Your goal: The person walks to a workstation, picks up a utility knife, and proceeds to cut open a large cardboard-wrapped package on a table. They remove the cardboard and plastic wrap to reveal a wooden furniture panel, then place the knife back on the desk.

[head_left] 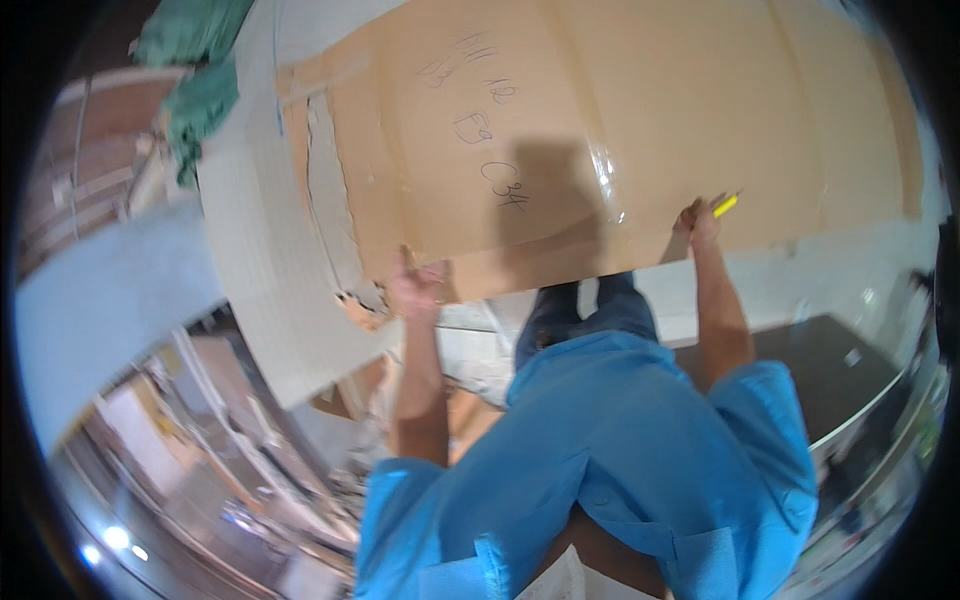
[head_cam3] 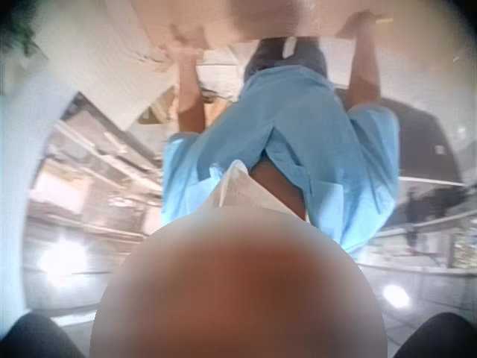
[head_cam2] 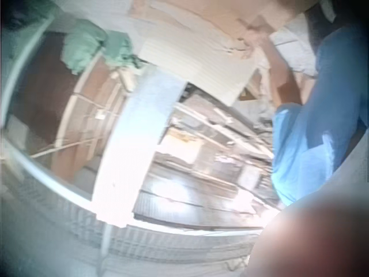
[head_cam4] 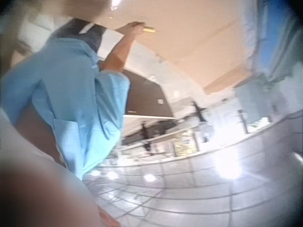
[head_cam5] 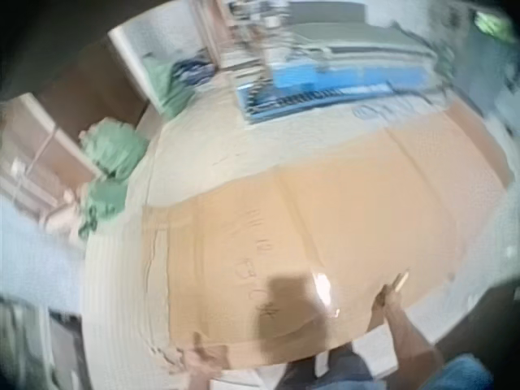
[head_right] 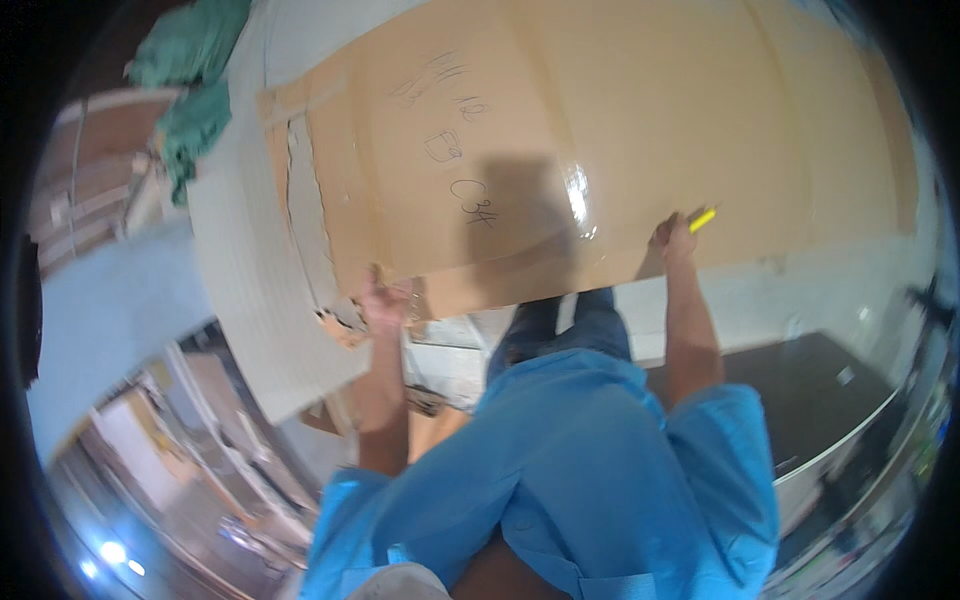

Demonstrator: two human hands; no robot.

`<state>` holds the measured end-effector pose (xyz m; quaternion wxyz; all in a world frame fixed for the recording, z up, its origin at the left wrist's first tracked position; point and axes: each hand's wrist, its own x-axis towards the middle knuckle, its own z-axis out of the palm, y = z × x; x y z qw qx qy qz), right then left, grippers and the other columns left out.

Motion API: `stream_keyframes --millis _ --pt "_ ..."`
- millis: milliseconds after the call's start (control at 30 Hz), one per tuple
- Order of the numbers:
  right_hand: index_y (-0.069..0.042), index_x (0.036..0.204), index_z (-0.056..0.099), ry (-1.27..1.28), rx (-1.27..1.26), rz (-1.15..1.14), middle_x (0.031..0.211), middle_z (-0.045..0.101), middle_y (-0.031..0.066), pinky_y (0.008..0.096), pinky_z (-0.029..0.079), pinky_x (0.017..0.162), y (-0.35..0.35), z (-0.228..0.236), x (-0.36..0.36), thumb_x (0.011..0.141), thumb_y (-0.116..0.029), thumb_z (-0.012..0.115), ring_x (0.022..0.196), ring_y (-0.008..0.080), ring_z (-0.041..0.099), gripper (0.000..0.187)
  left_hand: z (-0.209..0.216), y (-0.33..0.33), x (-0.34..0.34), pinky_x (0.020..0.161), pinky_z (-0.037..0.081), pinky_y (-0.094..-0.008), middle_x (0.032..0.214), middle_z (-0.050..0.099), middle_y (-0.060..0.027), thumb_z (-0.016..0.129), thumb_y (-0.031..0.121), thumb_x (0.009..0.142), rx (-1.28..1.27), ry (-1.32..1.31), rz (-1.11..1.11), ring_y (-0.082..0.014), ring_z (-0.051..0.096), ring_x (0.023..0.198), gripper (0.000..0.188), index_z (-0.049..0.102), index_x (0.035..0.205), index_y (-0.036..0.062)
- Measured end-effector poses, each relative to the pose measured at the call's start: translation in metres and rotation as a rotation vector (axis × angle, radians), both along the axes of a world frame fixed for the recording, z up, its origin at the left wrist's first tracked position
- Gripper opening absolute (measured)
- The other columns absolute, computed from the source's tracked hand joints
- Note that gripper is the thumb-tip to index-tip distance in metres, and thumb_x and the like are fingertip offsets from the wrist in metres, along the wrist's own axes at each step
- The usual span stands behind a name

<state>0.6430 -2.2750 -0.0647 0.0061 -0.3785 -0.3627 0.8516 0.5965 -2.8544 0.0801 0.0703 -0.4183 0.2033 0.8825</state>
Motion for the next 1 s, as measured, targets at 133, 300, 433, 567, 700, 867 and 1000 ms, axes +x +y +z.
stream_keyframes --millis 133,300,433,567,700,867,1000 --pt "-0.012 0.072 0.045 -0.315 0.158 -0.321 0.056 0.039 0.0028 0.0299 0.038 0.042 -0.015 0.002 -0.007 0.095 -0.022 0.053 0.048 0.0162 0.043 0.026 -0.030 0.043 0.001 0.093 0.052 -0.0488 0.117 0.065 -0.0101 0.059 0.033 0.094 -0.082 -0.137 -0.036 -0.0286 0.061 0.108 0.036 0.057 0.121 0.0096" --pt "-0.010 0.081 0.047 -0.270 -0.085 -0.568 0.057 0.045 0.0051 0.0294 0.037 0.040 -0.014 0.009 -0.004 0.097 -0.023 0.054 0.048 0.0178 0.046 0.021 -0.065 0.088 0.000 0.095 0.053 -0.0461 0.117 0.065 -0.0098 0.055 0.029 0.098 -0.034 -0.288 -0.183 -0.0266 0.062 0.109 0.031 0.056 0.120 0.0073" --pt "-0.010 0.085 0.048 -0.200 -0.060 -0.405 0.063 0.049 0.0050 0.0299 0.038 0.041 -0.002 -0.007 0.013 0.098 -0.021 0.053 0.050 0.0172 0.047 0.017 -0.058 0.083 0.006 0.092 0.055 -0.0429 0.113 0.066 -0.0123 0.053 0.026 0.099 -0.110 -0.178 -0.200 -0.0268 0.065 0.101 0.030 0.056 0.118 0.0032" --pt "-0.011 0.092 0.050 -0.016 0.082 -0.547 0.074 0.051 0.0045 0.0280 0.042 0.051 0.007 -0.007 0.006 0.089 -0.014 0.060 0.064 0.0157 0.052 0.011 -0.034 0.061 -0.001 0.084 0.059 -0.0368 0.105 0.067 -0.0151 0.052 0.024 0.099 -0.076 -0.158 -0.269 -0.0255 0.066 0.094 0.031 0.056 0.115 -0.0024" --pt "-0.010 0.085 0.046 -0.206 0.160 -0.637 0.061 0.045 0.0013 0.0286 0.035 0.041 0.028 0.057 -0.036 0.083 -0.006 0.062 0.046 0.0128 0.043 0.017 -0.007 0.059 -0.020 0.081 0.059 -0.0327 0.106 0.067 -0.0136 0.055 0.023 0.098 -0.097 -0.028 -0.237 -0.0232 0.066 0.093 0.031 0.056 0.115 -0.0017" --pt "-0.010 0.076 0.045 -0.035 0.354 -0.620 0.054 0.043 -0.0016 0.0272 0.032 0.038 0.029 0.144 -0.061 0.083 -0.008 0.062 0.042 0.0101 0.040 0.019 0.028 0.045 -0.034 0.066 0.057 -0.0280 0.094 0.068 -0.0118 0.060 0.021 0.095 0.223 0.342 -0.314 -0.0198 0.062 0.069 0.029 0.057 0.113 -0.0014" --pt "-0.008 0.087 0.047 -0.059 0.379 -0.519 0.057 0.042 -0.0022 0.0266 0.032 0.038 0.039 0.162 -0.064 0.085 -0.012 0.064 0.043 0.0092 0.041 0.018 0.041 0.060 -0.053 0.058 0.051 -0.0257 0.089 0.067 -0.0110 0.063 0.019 0.093 -0.083 0.288 -0.101 -0.0181 0.057 0.061 0.028 0.058 0.111 -0.0012"
